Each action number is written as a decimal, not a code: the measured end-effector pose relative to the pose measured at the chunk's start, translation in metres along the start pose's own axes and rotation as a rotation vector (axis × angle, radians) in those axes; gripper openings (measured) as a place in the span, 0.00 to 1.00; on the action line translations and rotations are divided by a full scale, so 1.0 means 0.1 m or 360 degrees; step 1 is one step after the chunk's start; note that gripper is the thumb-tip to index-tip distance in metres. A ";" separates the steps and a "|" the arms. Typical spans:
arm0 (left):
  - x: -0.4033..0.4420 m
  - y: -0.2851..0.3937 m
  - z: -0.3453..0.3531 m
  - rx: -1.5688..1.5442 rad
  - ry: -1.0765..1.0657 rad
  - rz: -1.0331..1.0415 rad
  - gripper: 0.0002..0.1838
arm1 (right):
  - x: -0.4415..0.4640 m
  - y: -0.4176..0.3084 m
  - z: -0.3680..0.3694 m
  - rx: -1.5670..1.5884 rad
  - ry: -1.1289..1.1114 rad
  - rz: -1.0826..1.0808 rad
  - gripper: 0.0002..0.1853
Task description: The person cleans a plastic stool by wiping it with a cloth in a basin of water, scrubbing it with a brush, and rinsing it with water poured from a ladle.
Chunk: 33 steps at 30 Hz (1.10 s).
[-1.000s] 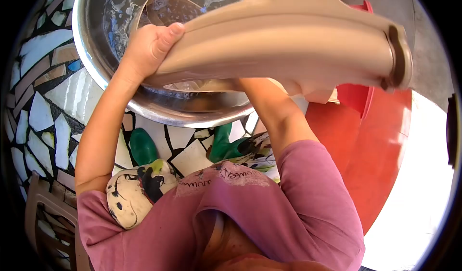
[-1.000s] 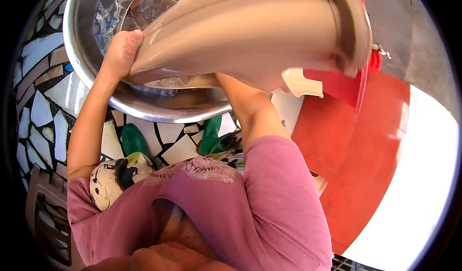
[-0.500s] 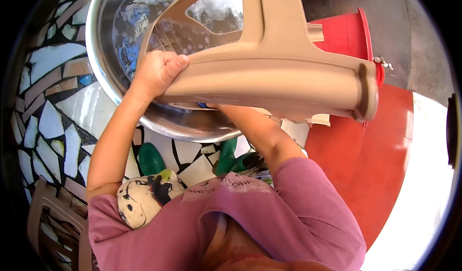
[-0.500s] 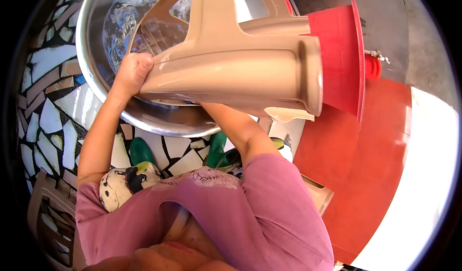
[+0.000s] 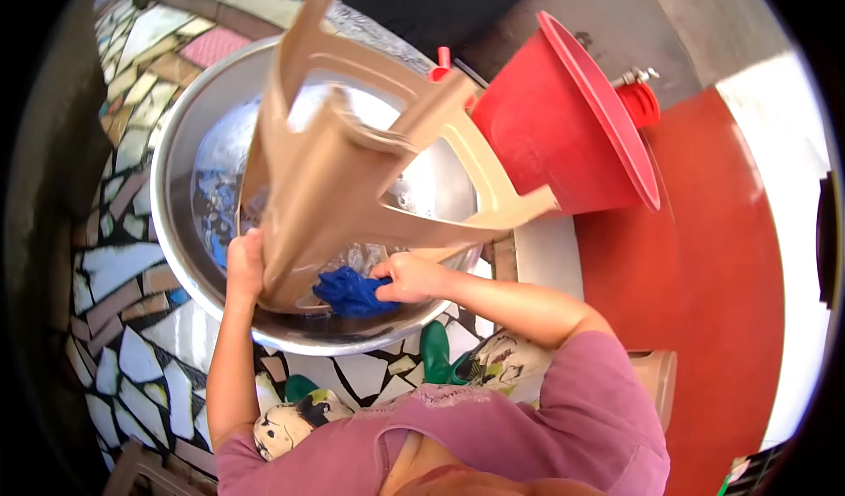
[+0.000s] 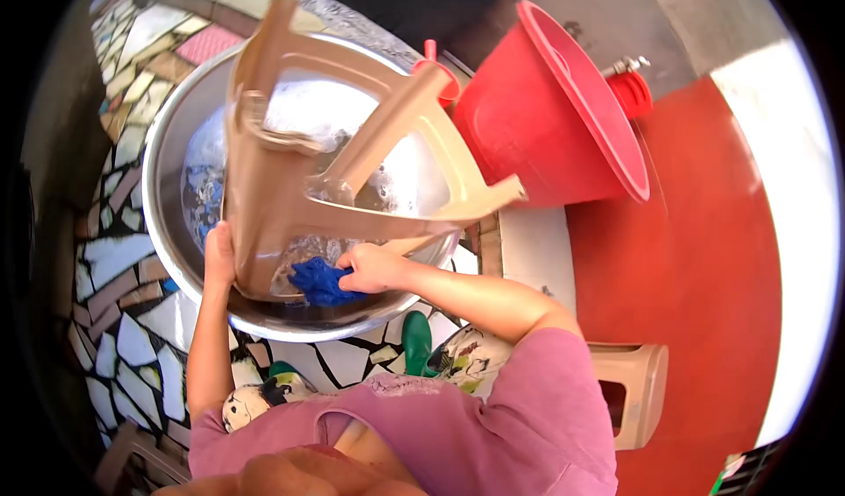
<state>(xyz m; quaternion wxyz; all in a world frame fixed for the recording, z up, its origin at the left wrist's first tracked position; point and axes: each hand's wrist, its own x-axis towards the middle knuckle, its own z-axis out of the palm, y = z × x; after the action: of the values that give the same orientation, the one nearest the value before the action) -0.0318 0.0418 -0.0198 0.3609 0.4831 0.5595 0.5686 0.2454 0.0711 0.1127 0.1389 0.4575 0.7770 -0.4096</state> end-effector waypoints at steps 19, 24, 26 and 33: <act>1.00 1.83 0.05 0.0014 0.0038 -0.0486 0.25 | -0.50 1.68 -0.84 0.0530 0.0737 0.0052 0.17; 1.10 1.94 0.60 0.0835 -0.0186 -0.0303 0.21 | 0.16 2.07 -0.36 0.0228 0.0727 -0.0089 0.27; 1.10 1.97 0.89 0.1049 -0.0188 -0.0282 0.25 | 0.06 1.95 -0.39 0.0026 0.0700 -0.0137 0.30; 0.80 1.80 0.74 0.1292 -0.0718 -0.0102 0.35 | -0.08 2.23 -0.57 0.0757 0.1221 -0.0501 0.24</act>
<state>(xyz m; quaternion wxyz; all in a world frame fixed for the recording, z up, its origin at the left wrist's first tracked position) 0.0407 0.1194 0.1623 0.2727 0.6793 0.6590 0.1729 0.4425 0.1650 0.0395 -0.3303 0.4716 0.7166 -0.3936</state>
